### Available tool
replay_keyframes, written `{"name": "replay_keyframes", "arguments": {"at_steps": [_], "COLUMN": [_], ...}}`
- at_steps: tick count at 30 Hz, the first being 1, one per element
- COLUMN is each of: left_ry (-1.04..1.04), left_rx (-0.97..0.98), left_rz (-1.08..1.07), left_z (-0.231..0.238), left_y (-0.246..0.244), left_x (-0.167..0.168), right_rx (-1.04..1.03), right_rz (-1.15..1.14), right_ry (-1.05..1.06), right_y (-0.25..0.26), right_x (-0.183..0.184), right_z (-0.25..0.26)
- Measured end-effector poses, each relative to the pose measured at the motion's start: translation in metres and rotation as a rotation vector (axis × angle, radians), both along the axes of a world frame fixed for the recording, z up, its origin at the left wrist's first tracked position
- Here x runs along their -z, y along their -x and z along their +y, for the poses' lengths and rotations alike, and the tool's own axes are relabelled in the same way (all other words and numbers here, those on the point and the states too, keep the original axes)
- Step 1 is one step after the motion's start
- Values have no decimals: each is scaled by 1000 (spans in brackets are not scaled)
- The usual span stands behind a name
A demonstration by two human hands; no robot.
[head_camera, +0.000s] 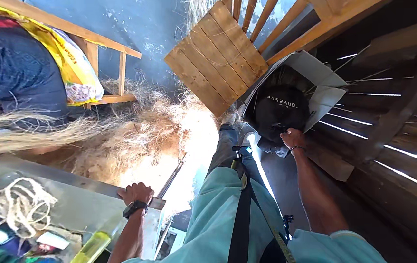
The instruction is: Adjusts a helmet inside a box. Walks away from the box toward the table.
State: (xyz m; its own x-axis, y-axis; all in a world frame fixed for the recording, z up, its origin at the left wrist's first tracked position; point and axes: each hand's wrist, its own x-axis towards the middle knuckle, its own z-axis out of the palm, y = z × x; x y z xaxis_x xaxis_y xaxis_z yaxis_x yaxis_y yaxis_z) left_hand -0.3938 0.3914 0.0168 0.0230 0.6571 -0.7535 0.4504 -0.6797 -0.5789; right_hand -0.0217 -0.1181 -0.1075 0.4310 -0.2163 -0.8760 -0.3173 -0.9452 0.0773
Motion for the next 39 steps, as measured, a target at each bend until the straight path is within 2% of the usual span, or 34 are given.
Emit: {"name": "replay_keyframes", "arguments": {"at_steps": [3, 8, 14, 18, 22, 24, 27, 32, 39], "left_ry": [-44, -127, -231, -279, -279, -285, -278, -269, -250], "left_rx": [-68, -147, -117, -133, -196, -213, -219, -234, -254], "left_rz": [-189, -640, -934, -988, -1006, -1031, -1010, -1020, -1069], "left_z": [-3, -11, -17, -15, -13, -13, -9, -10, -9], "left_y": [0, 38, 61, 63, 58, 60, 59, 57, 57], "left_x": [-11, -32, -8, -5, -3, -2, 0, -1, 3], "right_rx": [-32, -70, -99, -241, -437, -558, -707, -749, -927], "right_rz": [-10, -53, -215, -241, -160, -36, 210, 447, 426], "right_ry": [14, 62, 116, 79, -62, -140, -291, -374, -380], "right_y": [4, 17, 47, 72, 95, 105, 118, 136, 122], "right_x": [-1, -18, -31, -33, -37, -36, -11, 3, 7], "right_z": [-1, -1, -14, -15, -6, 5, 11, 28, 64]}}
